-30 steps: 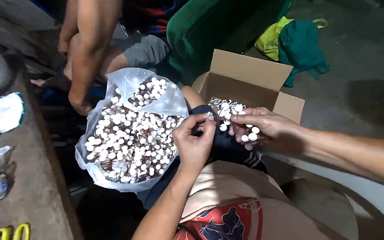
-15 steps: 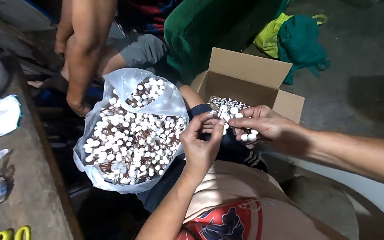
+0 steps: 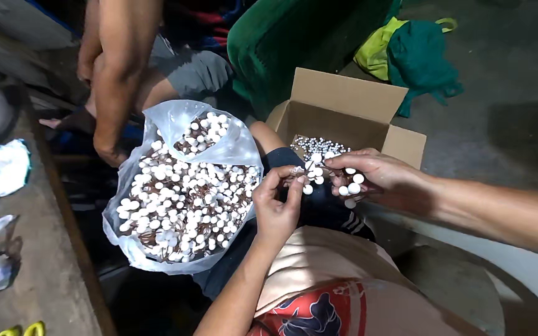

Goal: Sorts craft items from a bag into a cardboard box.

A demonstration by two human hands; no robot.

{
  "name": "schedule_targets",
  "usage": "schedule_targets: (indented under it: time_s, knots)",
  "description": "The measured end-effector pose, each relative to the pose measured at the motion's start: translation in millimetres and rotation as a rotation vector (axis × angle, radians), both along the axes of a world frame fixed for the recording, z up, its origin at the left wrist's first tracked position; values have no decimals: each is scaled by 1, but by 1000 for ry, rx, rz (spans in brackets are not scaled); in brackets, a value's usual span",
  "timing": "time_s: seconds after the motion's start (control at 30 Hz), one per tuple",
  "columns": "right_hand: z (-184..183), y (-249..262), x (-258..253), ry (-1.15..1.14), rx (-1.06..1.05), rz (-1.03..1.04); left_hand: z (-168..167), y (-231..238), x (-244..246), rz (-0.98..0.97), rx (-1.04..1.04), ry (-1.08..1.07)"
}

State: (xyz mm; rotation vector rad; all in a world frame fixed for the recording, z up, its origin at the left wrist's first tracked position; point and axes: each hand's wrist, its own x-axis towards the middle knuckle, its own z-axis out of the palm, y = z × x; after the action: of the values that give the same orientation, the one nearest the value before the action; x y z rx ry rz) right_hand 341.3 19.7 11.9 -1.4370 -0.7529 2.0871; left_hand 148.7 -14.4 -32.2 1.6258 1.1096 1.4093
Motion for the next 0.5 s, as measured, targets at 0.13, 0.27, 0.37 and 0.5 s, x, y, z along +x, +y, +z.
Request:
schedule_targets:
  time_s: [0.13, 0.27, 0.37, 0.5]
  knots:
    - [-5, 1, 1, -47, 6, -33, 5, 0, -9, -130, 42, 39]
    - [-11, 5, 11, -68, 47, -98, 14, 14, -12, -63, -19, 146]
    - [-18, 10, 22, -25, 63, -228, 20, 48, 1, -11, 18, 260]
    - [-6, 9, 35, -38, 79, -336, 37, 75, 30, -182, 27, 502]
